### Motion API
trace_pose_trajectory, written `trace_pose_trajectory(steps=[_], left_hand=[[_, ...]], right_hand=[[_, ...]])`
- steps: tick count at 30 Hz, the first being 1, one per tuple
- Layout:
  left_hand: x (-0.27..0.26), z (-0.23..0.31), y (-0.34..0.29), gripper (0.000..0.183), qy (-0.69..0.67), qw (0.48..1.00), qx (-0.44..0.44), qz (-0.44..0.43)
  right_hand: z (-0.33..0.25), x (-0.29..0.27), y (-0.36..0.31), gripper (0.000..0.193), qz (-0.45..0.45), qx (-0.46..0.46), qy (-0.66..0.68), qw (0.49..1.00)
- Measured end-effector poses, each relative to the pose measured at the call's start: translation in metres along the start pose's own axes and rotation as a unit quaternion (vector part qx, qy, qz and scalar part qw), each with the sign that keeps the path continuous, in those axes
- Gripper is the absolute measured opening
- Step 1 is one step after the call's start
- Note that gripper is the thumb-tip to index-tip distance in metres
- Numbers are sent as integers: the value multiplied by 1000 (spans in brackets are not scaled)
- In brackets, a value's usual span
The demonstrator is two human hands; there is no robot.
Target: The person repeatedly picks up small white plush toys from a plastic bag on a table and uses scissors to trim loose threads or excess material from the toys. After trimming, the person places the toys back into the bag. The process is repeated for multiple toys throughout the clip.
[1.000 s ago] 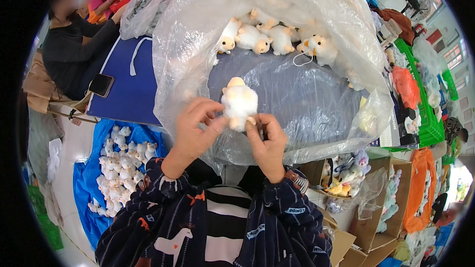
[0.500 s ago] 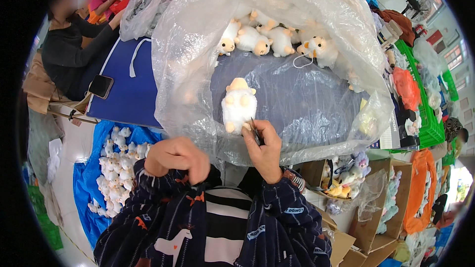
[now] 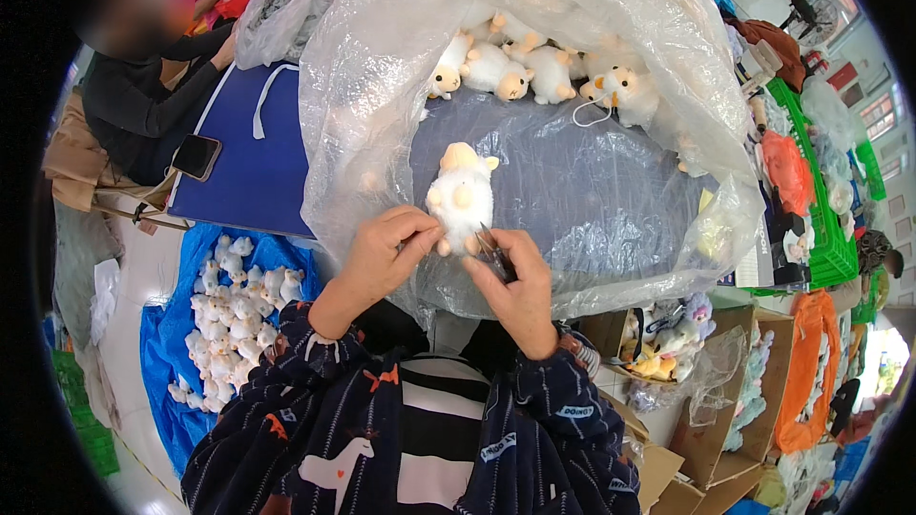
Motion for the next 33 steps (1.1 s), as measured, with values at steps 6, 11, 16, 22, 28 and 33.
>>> trace_pose_trajectory(steps=[6, 11, 16, 22, 28, 33], left_hand=[[1, 1, 3, 13, -9, 999, -36, -24], [6, -5, 2, 15, -28, 999, -31, -19], [10, -6, 4, 16, -44, 997, -53, -21], [17, -8, -12, 14, -234, 952, -28, -196], [0, -3, -7, 17, -31, 996, -8, -81], [9, 1, -6, 20, 44, 999, 2, 7]], right_hand=[[-48, 5, 2, 32, -36, -142, -259, 955], [-60, 12, 4, 31, -45, -223, -377, 898], [-62, 14, 4, 31, -55, -229, -409, 881], [-15, -13, 12, 24, -2, 7, -32, 999], [-15, -12, 14, 26, 23, 57, -80, 995], [-17, 2, 14, 15, -67, 85, -28, 994]])
Point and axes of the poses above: each hand's wrist, its own y-axis towards the middle knuckle, its own x-axis out of the palm, z = x × y, the point moved 8 cm from there along y, towards the middle knuckle
